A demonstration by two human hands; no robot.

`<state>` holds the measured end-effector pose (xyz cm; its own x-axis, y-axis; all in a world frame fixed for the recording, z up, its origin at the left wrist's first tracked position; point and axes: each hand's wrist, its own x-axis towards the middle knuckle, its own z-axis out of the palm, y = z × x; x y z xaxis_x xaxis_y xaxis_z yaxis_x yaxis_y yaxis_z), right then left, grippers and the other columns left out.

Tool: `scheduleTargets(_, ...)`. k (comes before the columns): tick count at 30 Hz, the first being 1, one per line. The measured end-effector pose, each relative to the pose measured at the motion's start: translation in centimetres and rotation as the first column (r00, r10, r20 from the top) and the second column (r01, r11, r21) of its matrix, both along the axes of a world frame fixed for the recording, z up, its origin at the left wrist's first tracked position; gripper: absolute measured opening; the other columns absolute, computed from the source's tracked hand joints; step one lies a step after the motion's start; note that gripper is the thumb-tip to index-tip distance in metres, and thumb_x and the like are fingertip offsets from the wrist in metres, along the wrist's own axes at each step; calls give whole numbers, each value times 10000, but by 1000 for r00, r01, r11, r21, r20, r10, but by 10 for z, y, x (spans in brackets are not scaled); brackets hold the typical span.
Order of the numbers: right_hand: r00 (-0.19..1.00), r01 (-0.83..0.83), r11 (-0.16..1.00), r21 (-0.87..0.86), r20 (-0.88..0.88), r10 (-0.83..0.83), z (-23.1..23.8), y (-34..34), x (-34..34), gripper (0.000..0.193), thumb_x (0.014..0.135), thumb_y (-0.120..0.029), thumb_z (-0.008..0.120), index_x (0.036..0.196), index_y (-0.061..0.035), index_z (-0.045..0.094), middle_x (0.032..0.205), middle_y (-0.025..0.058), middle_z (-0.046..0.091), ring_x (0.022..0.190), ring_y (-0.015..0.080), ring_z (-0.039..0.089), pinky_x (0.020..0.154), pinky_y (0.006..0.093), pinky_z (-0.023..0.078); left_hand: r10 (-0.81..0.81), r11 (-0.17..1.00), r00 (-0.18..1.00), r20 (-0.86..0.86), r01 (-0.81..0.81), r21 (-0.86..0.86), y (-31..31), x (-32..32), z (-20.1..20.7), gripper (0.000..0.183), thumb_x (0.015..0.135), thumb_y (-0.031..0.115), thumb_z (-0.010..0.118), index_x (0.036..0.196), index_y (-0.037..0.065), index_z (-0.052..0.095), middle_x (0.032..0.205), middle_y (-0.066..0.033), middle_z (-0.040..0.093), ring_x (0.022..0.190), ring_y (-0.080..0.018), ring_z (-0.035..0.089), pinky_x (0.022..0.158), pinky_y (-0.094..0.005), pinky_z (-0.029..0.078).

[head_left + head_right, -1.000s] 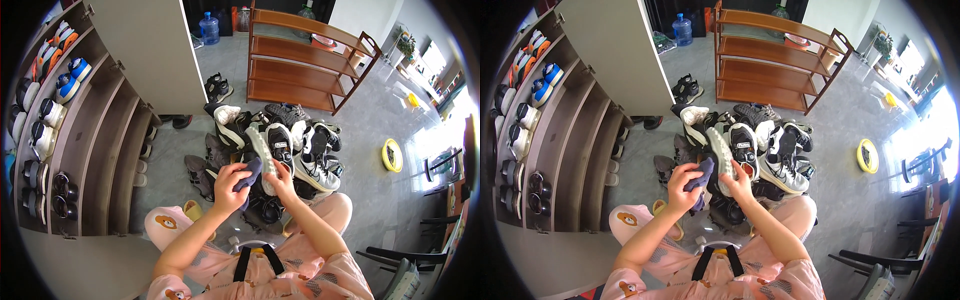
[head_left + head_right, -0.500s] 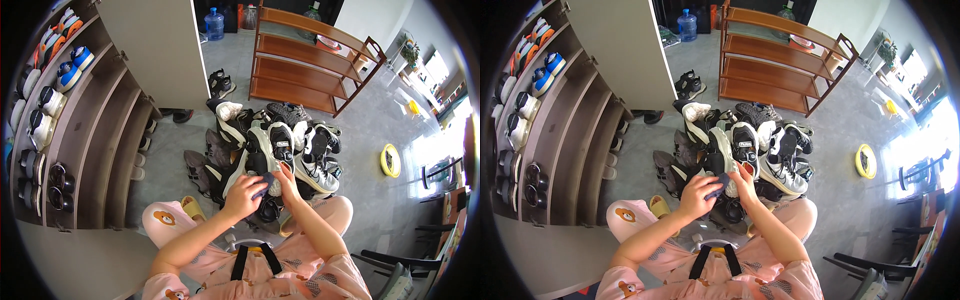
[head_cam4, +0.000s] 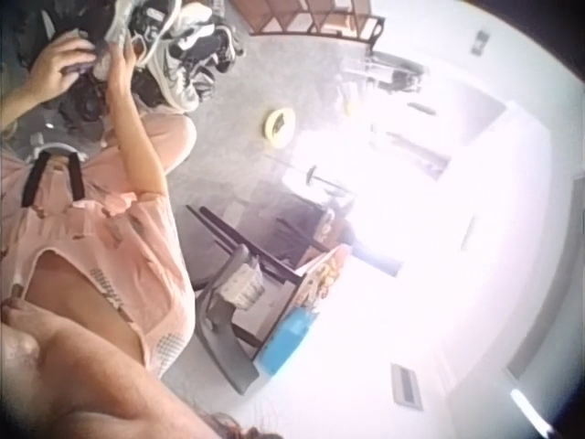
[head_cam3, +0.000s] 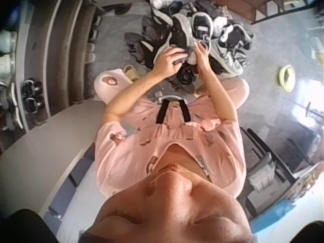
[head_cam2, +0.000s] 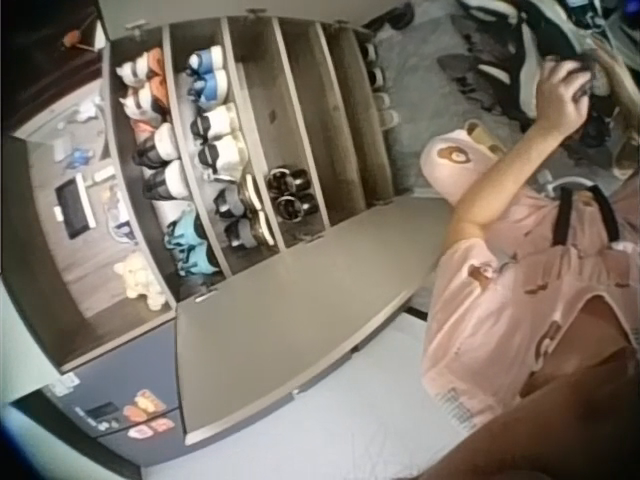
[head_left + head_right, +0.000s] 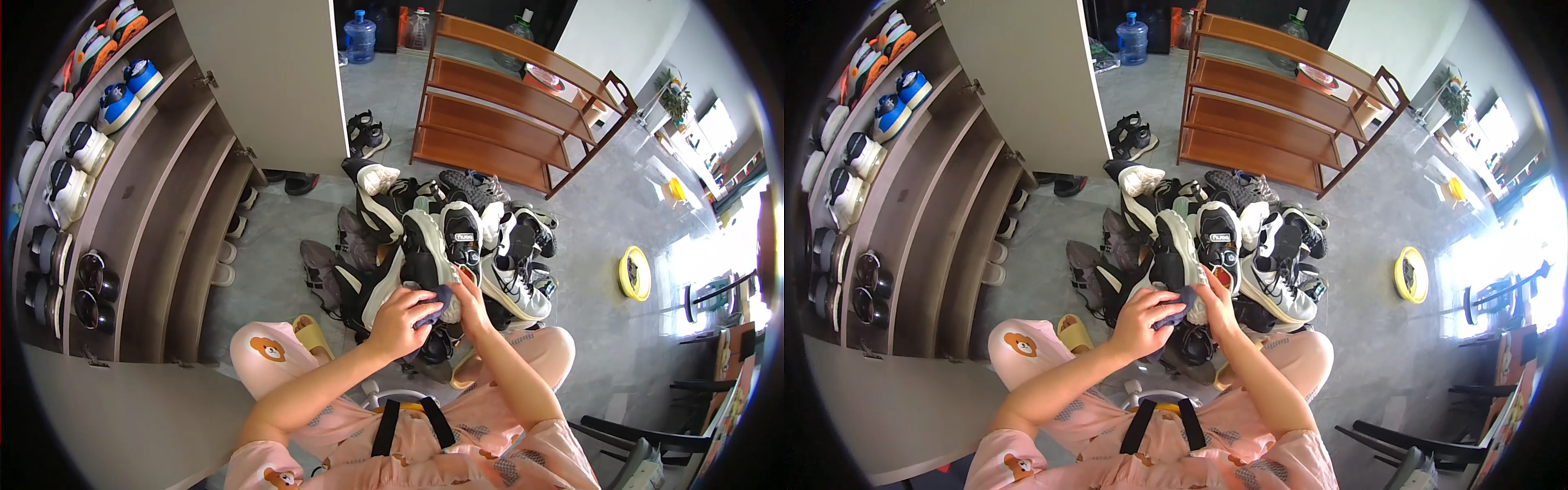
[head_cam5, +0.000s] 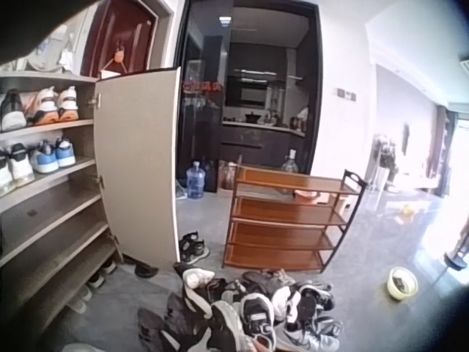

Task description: The person wipes shoes with a cloth and places them onto a shoe cabinet shelf by hand before picking up another shoe from the pile.

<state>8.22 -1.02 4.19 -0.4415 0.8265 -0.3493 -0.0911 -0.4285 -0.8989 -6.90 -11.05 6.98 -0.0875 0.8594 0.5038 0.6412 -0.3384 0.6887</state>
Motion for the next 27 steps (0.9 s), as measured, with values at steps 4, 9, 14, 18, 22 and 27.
scheduleTargets(4, 997, -80, 997, -11, -16, 80, -2, -9, -1, 567, 890, -175, 580, 1414, -10, 437, 1290, 100, 560, 1154, 166, 522, 989, 275, 389, 197, 975, 971, -136, -180, 130, 17, -27, 10, 400, 619, 13, 666, 1009, 94, 707, 1078, -59, 646, 895, -299, 585, 798, -389, 516)
scheduleTargets(9, 997, -73, 997, 2, -30, 73, 10, -16, -6, 551, 885, -142, 582, 1402, -5, 449, 1265, 90, 571, 1130, 156, 529, 974, 269, 396, 140, 990, 972, -191, -144, -9, 7, -13, -6, 381, 625, 29, 675, 999, 95, 706, 1072, -53, 631, 910, -292, 580, 805, -382, 516)
scheduleTargets(14, 999, -28, 999, -35, 31, 29, 4, 1, 3, 559, 897, -188, 574, 1408, -3, 445, 1243, 95, 588, 1117, 162, 542, 975, 274, 399, 30, 999, 998, -63, -31, -22, -1, 0, 3, 352, 641, 51, 661, 988, 93, 706, 1068, -63, 636, 922, -296, 590, 827, -382, 510)
scheduleTargets(18, 972, -228, 973, 39, 64, 226, 6, -15, -8, 588, 881, -183, 605, 1421, -24, 437, 1291, 100, 558, 1174, 159, 503, 1013, 274, 363, 295, 954, 943, -157, -282, 97, 22, -46, 1, 364, 647, 53, 682, 1009, 90, 692, 1095, -51, 626, 906, -298, 577, 801, -386, 516)
scheduleTargets(22, 960, -268, 962, 61, 101, 261, 8, -17, -8, 590, 870, -145, 605, 1417, -8, 432, 1267, 101, 568, 1139, 147, 520, 980, 266, 393, 167, 985, 965, -201, -174, -20, 19, -28, -7, 372, 651, 18, 669, 1013, 95, 704, 1101, -56, 633, 913, -302, 580, 815, -387, 513)
scheduleTargets(27, 970, -229, 973, 31, 95, 225, 2, -10, 0, 575, 870, -117, 576, 1409, 17, 424, 1278, 99, 569, 1135, 145, 522, 988, 267, 392, 45, 996, 998, 44, -42, -75, 4, -10, -6, 373, 658, 17, 650, 1019, 89, 706, 1081, -74, 642, 911, -293, 589, 840, -386, 500)
